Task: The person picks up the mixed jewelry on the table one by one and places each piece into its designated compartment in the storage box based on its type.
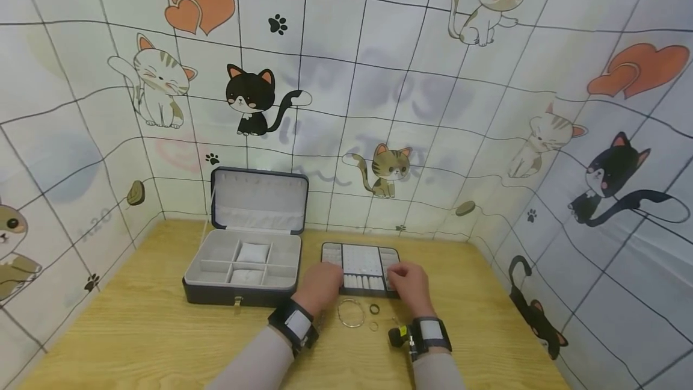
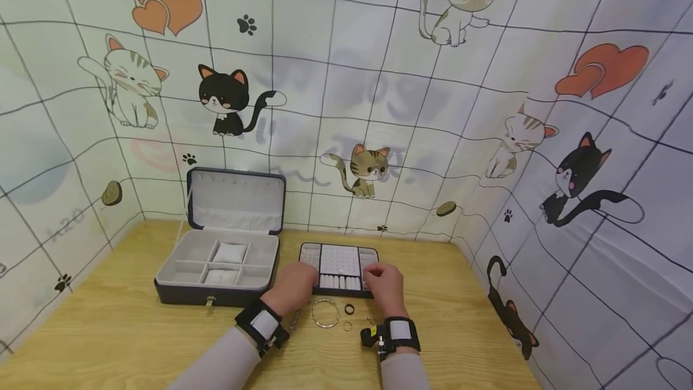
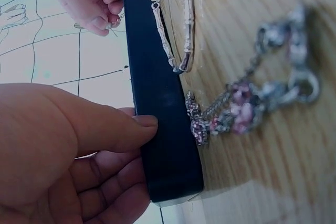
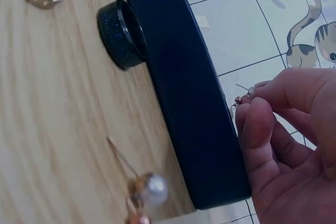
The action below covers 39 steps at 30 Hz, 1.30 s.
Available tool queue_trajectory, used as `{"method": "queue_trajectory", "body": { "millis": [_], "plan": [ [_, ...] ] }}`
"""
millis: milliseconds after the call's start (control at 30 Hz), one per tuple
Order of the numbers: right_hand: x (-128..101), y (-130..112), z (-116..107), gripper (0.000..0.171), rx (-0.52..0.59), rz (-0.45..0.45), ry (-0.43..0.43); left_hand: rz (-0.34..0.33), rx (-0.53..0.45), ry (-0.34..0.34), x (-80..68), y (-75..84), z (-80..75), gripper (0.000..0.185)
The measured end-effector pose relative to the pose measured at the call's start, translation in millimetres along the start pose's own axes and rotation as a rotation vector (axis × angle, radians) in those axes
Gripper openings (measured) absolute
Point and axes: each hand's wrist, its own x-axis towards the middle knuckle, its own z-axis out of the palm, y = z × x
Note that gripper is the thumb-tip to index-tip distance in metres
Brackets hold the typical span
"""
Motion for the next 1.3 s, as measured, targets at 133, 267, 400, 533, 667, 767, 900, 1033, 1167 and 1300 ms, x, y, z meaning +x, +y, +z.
{"method": "queue_trajectory", "body": {
  "millis": [133,267,400,533,667,767,900,1033,1167,1300],
  "plan": [
    [1.0,-4.2,3.3,0.011,-0.011,0.001,0.009,0.007,-0.001,0.010,-0.2,-0.4,1.4,0.021],
    [2.7,-7.0,6.2,0.011,-0.035,-0.011,0.008,0.007,0.001,0.009,0.3,1.1,3.8,0.022],
    [6.7,-7.8,8.9,0.009,-0.074,-0.061,0.005,0.003,0.007,0.006,1.8,2.9,5.9,0.021],
    [11.2,-6.3,11.6,0.006,-0.106,-0.088,-0.005,-0.005,0.003,0.000,2.4,3.9,6.5,0.020],
    [14.9,-4.1,14.8,0.005,-0.123,-0.112,-0.016,-0.007,-0.006,0.003,2.1,4.0,4.5,0.020],
    [16.3,-4.1,16.4,0.005,-0.134,-0.141,-0.018,-0.004,-0.007,0.012,1.7,4.2,2.0,0.020],
    [16.3,-6.4,17.8,0.005,-0.142,-0.173,-0.023,-0.008,-0.009,0.009,1.1,3.4,1.5,0.020],
    [16.8,-8.5,20.1,0.005,-0.154,-0.202,-0.035,-0.018,-0.002,-0.002,1.0,2.3,2.0,0.020],
    [18.1,-8.5,22.7,0.005,-0.161,-0.207,-0.041,-0.033,0.000,-0.014,1.7,1.6,1.5,0.019],
    [19.9,-8.0,24.9,0.006,-0.154,-0.202,-0.044,-0.044,0.012,-0.020,2.5,0.1,3.0,0.020]
  ]
}}
